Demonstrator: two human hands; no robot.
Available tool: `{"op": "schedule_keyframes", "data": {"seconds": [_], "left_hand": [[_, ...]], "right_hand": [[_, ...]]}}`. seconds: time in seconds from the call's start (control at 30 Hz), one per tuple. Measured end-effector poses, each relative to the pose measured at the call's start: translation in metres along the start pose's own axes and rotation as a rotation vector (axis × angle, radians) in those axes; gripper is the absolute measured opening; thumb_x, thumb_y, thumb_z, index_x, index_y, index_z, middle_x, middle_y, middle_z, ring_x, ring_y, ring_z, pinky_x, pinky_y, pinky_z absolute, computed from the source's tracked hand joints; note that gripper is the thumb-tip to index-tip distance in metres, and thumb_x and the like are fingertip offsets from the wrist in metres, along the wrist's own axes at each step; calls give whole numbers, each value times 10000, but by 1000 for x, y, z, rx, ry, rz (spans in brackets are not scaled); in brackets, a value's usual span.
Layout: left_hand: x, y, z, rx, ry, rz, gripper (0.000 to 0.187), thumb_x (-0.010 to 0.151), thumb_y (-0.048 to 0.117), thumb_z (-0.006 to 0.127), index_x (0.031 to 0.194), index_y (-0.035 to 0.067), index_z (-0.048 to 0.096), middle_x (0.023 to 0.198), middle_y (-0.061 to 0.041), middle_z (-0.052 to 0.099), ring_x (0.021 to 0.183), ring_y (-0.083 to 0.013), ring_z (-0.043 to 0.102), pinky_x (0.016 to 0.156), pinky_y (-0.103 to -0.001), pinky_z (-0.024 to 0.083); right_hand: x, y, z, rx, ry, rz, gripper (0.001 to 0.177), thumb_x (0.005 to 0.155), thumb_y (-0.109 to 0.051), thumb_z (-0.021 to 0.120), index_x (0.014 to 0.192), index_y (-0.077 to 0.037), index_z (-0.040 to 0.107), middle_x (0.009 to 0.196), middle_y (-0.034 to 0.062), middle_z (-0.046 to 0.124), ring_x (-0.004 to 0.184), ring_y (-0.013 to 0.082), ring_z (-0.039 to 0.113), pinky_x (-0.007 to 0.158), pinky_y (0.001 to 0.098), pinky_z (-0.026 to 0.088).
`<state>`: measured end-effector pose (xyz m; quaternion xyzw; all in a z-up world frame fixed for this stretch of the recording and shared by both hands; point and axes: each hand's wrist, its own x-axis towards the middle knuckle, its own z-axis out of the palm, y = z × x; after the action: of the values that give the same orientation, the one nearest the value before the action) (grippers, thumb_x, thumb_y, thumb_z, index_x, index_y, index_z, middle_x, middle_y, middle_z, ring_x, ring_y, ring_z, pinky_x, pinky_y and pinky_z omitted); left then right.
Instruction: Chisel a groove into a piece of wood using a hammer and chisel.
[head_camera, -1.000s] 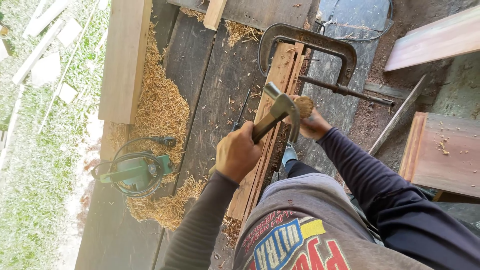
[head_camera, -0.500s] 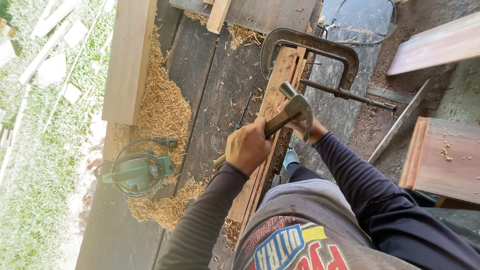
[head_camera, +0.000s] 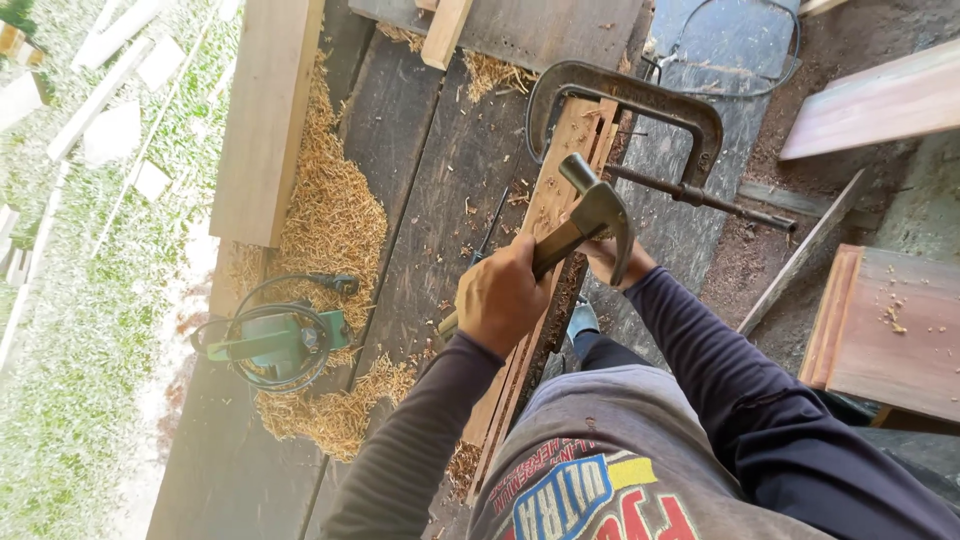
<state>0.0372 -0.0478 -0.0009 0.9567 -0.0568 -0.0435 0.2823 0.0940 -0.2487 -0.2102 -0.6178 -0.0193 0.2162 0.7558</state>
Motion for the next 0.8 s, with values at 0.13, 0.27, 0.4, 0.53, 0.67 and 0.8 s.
{"op": "schedule_keyframes", "data": {"seconds": [0.13, 0.27, 0.4, 0.53, 0.67, 0.8], "left_hand": [[5, -23, 24, 65, -135, -90, 135, 901, 152, 658, 988, 60, 609, 806, -167, 729, 718, -328, 744, 693, -461, 588], [2, -2, 1, -4, -53, -24, 201, 859, 184, 713, 945, 37, 605, 808, -182, 729, 719, -358, 730, 664, -487, 569], [5, -19, 18, 16, -50, -39, 163, 878, 155, 692, 952, 39, 605, 827, -199, 725, 755, -359, 735, 719, -469, 588], [7, 0, -4, 18, -62, -78, 170, 889, 164, 684, 967, 32, 610, 823, -200, 728, 772, -386, 728, 702, -506, 565], [10, -14, 10, 88, -124, -124, 178, 869, 196, 693, 943, 51, 621, 819, -187, 736, 757, -365, 737, 738, -493, 573], [9, -12, 5, 6, -41, -83, 164, 877, 160, 675, 958, 37, 603, 829, -196, 731, 779, -374, 732, 734, -492, 575]], "right_hand": [[-6, 1, 5, 143, 1, 46, 278, 847, -165, 819, 1045, -113, 630, 1022, 34, 677, 1033, 190, 665, 982, 415, 566], [-8, -2, 9, 48, -47, -12, 190, 934, -179, 789, 1020, -44, 686, 1053, 68, 697, 1037, 217, 657, 975, 438, 551], [-5, -8, 17, 168, -30, 20, 250, 877, -155, 814, 1031, -50, 648, 1038, 53, 677, 1053, 218, 647, 992, 438, 537], [-1, -5, 14, 190, -22, 5, 291, 903, -132, 824, 1049, -18, 599, 1054, 95, 656, 1072, 255, 632, 991, 481, 542], [-7, -26, 25, 141, 62, 86, 560, 779, -139, 813, 1238, -168, 494, 1079, 46, 596, 1102, 213, 606, 1031, 437, 514], [-8, -45, 33, 42, 43, 42, 552, 798, -152, 805, 1249, -80, 494, 1098, 70, 558, 1105, 243, 571, 1013, 486, 511]]}}
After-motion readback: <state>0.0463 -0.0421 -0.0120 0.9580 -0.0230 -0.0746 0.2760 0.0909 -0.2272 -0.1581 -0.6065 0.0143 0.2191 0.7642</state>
